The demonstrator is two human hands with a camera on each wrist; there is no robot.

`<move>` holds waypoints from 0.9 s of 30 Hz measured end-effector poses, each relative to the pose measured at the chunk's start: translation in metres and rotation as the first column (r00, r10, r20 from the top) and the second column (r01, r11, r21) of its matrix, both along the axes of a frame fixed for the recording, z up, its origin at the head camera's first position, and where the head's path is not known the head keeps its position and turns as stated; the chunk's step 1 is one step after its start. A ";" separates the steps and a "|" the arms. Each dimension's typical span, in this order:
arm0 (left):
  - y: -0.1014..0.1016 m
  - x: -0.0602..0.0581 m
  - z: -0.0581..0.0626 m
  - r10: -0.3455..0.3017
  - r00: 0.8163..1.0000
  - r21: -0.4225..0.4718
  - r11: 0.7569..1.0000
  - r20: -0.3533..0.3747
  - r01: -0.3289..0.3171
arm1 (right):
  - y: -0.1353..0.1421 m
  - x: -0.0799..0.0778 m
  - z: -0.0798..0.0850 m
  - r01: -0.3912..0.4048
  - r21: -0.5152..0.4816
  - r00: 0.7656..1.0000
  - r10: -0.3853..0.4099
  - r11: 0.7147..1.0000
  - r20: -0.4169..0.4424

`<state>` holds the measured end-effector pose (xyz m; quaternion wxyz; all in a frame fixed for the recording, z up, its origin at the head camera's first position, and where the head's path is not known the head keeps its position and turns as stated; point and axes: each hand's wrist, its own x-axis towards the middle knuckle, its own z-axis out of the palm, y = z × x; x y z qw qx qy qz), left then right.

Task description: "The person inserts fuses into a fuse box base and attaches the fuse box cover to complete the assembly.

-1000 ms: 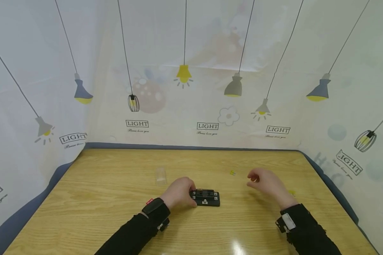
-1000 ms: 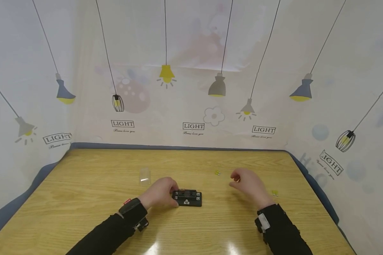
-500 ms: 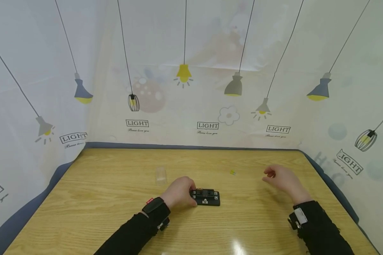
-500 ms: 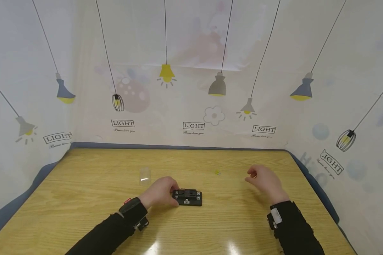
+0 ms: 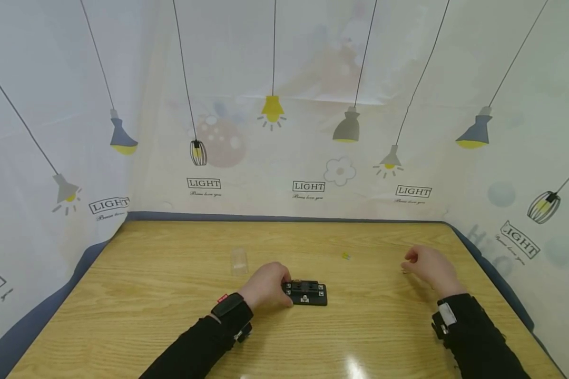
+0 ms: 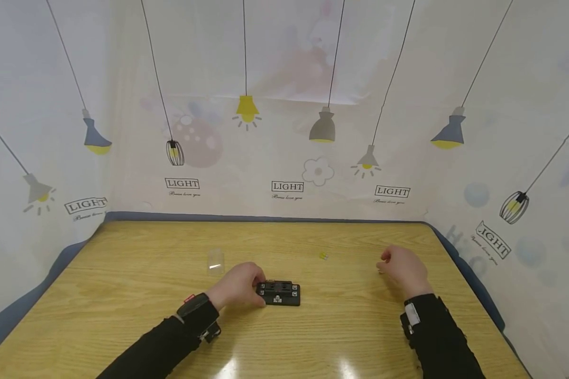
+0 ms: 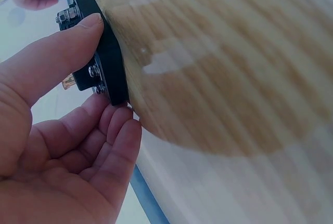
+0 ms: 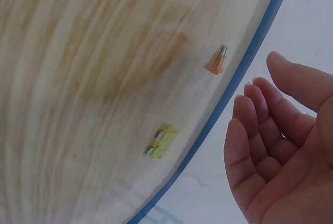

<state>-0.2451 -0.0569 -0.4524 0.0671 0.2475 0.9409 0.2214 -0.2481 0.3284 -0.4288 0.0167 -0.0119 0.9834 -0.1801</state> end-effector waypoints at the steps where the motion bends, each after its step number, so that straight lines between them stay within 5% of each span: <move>1: 0.000 0.000 0.000 0.001 1.000 0.000 1.000 0.000 -0.001 | 0.001 -0.001 0.000 0.011 0.005 1.000 -0.011 1.000 0.009; 9: 0.000 0.001 0.001 0.001 1.000 -0.004 1.000 -0.007 -0.001 | 0.005 -0.002 -0.006 0.077 0.038 0.995 -0.079 0.996 0.055; 27: 0.000 -0.001 -0.002 0.003 1.000 -0.006 1.000 -0.007 -0.003 | 0.003 -0.005 -0.013 0.096 0.062 0.990 -0.102 0.993 0.094</move>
